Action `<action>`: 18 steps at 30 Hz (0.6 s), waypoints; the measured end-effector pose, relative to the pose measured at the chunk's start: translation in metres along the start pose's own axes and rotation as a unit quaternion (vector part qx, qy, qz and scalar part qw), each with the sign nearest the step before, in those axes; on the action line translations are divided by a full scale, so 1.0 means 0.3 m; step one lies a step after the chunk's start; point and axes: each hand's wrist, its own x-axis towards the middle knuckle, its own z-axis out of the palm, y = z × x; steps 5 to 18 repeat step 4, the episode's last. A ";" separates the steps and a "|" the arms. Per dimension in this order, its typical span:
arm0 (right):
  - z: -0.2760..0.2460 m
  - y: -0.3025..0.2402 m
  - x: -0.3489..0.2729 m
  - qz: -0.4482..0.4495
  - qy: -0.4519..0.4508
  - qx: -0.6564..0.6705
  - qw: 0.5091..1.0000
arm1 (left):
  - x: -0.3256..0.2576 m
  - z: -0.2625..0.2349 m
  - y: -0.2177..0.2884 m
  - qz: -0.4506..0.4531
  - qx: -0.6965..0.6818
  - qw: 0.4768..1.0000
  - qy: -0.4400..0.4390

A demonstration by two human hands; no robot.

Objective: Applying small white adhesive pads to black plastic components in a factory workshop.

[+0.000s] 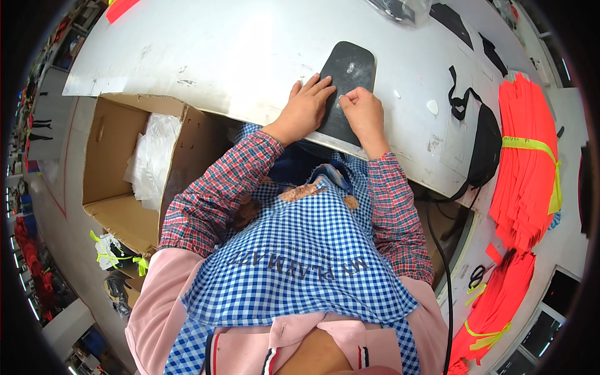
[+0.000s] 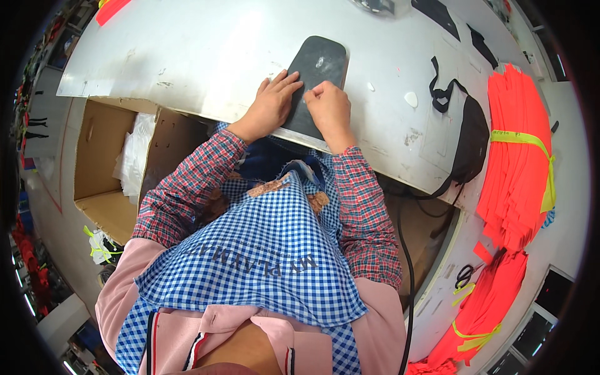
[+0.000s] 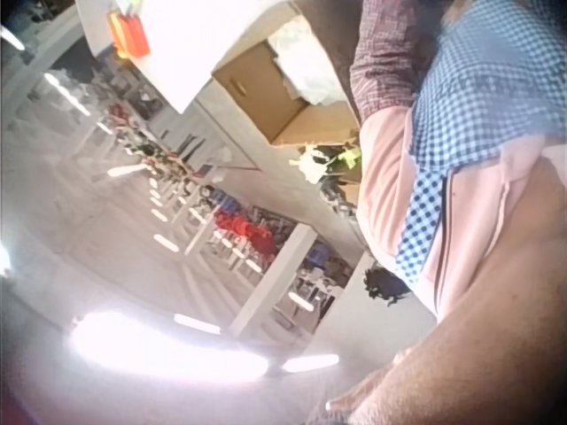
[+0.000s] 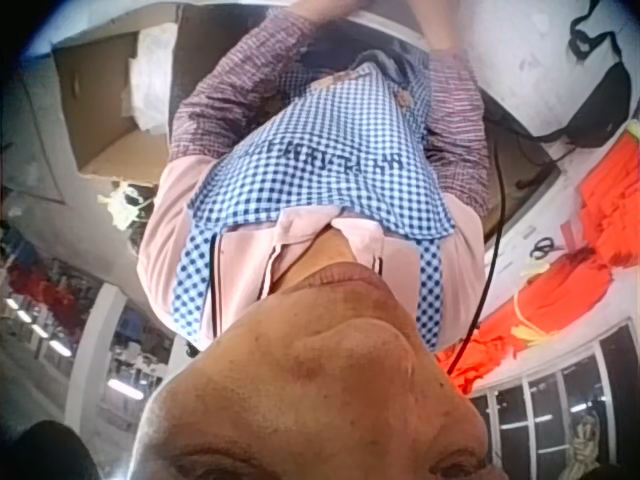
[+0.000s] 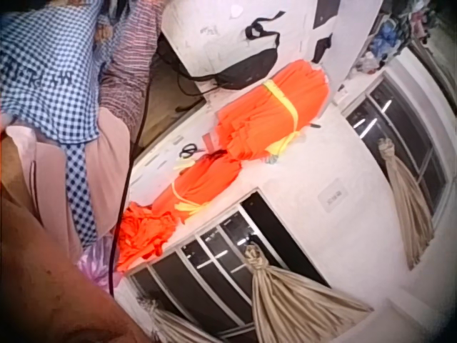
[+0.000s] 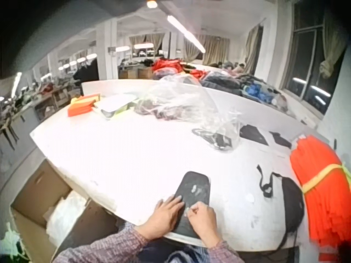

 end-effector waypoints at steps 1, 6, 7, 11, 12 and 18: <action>0.001 -0.004 0.000 0.003 0.002 -0.014 1.000 | -0.001 0.002 0.000 -0.001 0.000 1.000 0.001; -0.028 -0.004 0.014 0.001 -0.086 -0.039 0.996 | -0.003 0.006 0.003 0.000 0.032 0.999 0.003; -0.028 -0.004 0.014 0.001 -0.086 -0.039 0.996 | -0.003 0.006 0.003 0.000 0.032 0.999 0.003; -0.028 -0.004 0.014 0.001 -0.086 -0.039 0.996 | -0.003 0.006 0.003 0.000 0.032 0.999 0.003; -0.028 -0.004 0.014 0.001 -0.086 -0.039 0.996 | -0.003 0.006 0.003 0.000 0.032 0.999 0.003; -0.028 -0.004 0.014 0.001 -0.086 -0.039 0.996 | -0.003 0.006 0.003 0.000 0.032 0.999 0.003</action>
